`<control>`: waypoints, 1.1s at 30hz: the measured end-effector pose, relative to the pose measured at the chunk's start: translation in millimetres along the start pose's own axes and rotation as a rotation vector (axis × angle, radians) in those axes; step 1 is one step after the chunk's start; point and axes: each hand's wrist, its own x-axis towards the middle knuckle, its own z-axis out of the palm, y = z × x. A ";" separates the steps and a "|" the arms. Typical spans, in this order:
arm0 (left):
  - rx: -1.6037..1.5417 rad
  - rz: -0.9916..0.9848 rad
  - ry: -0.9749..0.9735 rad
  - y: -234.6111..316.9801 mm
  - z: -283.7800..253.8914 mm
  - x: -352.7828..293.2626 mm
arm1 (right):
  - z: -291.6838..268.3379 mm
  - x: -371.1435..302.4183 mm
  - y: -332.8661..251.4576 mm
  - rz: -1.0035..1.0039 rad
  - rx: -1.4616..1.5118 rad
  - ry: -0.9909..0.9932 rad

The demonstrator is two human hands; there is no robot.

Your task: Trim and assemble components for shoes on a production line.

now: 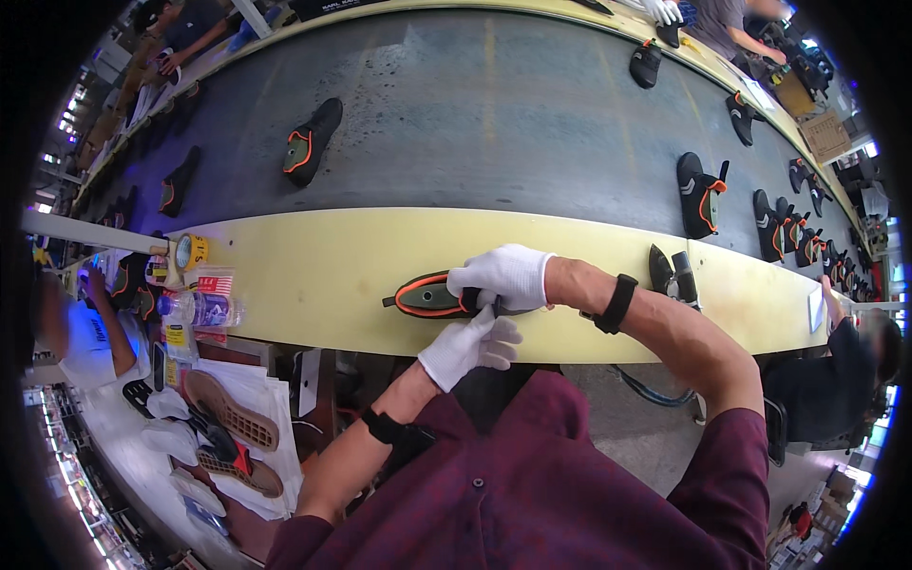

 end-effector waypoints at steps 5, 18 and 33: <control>0.510 0.140 -0.001 4.4 -10.6 14.1 | -8.9 13.0 3.9 0.061 0.024 -0.059; 1.804 0.198 -0.359 39.0 -22.3 4.5 | -5.1 8.2 5.1 0.170 0.079 -0.031; 1.802 0.103 -0.419 44.6 -20.5 8.7 | 14.0 -2.0 -0.7 -0.084 -0.315 0.070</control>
